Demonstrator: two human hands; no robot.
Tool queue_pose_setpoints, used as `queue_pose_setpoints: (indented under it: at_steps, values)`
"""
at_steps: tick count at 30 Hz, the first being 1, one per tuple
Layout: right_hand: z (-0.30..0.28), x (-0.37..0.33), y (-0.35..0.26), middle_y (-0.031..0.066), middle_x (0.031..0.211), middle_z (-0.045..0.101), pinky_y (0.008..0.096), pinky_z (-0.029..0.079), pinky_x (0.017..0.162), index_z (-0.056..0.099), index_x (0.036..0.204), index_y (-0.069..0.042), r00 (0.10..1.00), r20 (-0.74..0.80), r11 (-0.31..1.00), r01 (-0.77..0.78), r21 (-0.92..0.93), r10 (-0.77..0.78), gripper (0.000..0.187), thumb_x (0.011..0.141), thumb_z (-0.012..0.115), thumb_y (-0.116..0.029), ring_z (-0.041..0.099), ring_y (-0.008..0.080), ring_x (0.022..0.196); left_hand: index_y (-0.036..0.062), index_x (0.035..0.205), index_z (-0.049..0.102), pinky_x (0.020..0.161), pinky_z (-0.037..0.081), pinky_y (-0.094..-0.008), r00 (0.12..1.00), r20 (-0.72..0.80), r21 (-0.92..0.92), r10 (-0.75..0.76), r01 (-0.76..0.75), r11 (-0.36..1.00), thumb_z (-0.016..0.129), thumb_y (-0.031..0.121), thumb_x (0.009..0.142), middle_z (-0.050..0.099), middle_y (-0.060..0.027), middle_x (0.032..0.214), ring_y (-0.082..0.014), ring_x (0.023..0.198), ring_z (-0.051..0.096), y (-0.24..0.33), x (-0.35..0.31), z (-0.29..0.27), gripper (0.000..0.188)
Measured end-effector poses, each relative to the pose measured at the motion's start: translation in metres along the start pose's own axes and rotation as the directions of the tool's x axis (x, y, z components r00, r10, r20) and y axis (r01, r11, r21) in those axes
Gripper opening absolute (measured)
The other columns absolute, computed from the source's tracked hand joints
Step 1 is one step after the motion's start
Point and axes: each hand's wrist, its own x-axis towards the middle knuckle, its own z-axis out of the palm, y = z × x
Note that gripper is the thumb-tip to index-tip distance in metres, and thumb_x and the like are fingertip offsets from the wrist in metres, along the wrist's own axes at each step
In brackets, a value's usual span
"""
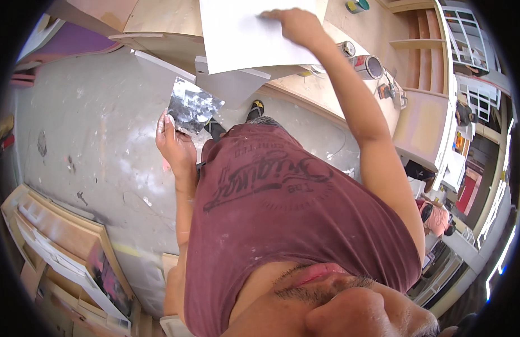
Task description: The person rubs two small rectangular pieces together, then places one on a white board and applies a white substance with a small tool before smoothing it by hand.
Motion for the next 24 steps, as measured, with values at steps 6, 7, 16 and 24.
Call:
queue_pose_setpoints:
  at_steps: [6,7,16,24]
  values:
    - [-0.021,-0.120,-0.055,0.0075,0.118,0.067,0.0397,0.054,0.084,0.065,0.124,-0.021,0.997,-0.068,0.987,0.050,0.151,-0.040,0.052,0.080,0.049,0.003,0.065,0.0311,0.099,-0.0096,0.127,0.051,0.087,0.050,-0.0302,0.995,0.084,-0.011,-0.053,0.054,0.998,0.049,0.013,0.102,0.061,-0.0125,0.115,-0.0176,0.103,0.061,-0.003,0.011,0.008,0.033]
    - [-0.027,-0.129,-0.057,0.0075,0.118,0.067,0.0397,0.054,0.084,0.065,0.124,-0.021,0.997,-0.068,0.988,0.050,0.146,-0.040,0.052,0.080,0.049,0.003,0.065,0.0311,0.099,-0.0096,0.127,0.051,0.087,0.050,-0.0298,0.993,0.100,-0.014,-0.057,0.058,0.998,0.049,0.013,0.102,0.061,-0.0121,0.115,-0.0172,0.103,0.061,-0.005,0.013,0.008,0.033]
    - [-0.086,0.018,0.015,0.0189,0.104,0.070,0.0433,0.051,0.087,0.069,0.119,-0.017,0.978,-0.027,0.936,-0.192,0.296,0.209,0.048,0.081,0.047,0.002,0.064,0.0372,0.100,-0.0083,0.126,0.052,0.086,0.051,-0.0297,1.000,0.002,-0.066,-0.015,0.015,0.998,0.049,0.013,0.102,0.062,-0.0124,0.114,-0.0179,0.102,0.062,-0.007,0.010,0.015,0.032]
    - [-0.013,0.146,0.111,0.0197,0.109,0.069,0.0382,0.051,0.088,0.071,0.114,-0.010,0.992,0.121,0.969,-0.060,0.239,0.032,0.047,0.077,0.046,0.004,0.066,0.0320,0.098,-0.0082,0.128,0.050,0.087,0.051,-0.0317,0.994,-0.081,-0.013,0.070,-0.071,0.997,0.049,0.018,0.102,0.062,-0.0128,0.114,-0.0195,0.103,0.061,-0.018,-0.002,-0.014,0.037]
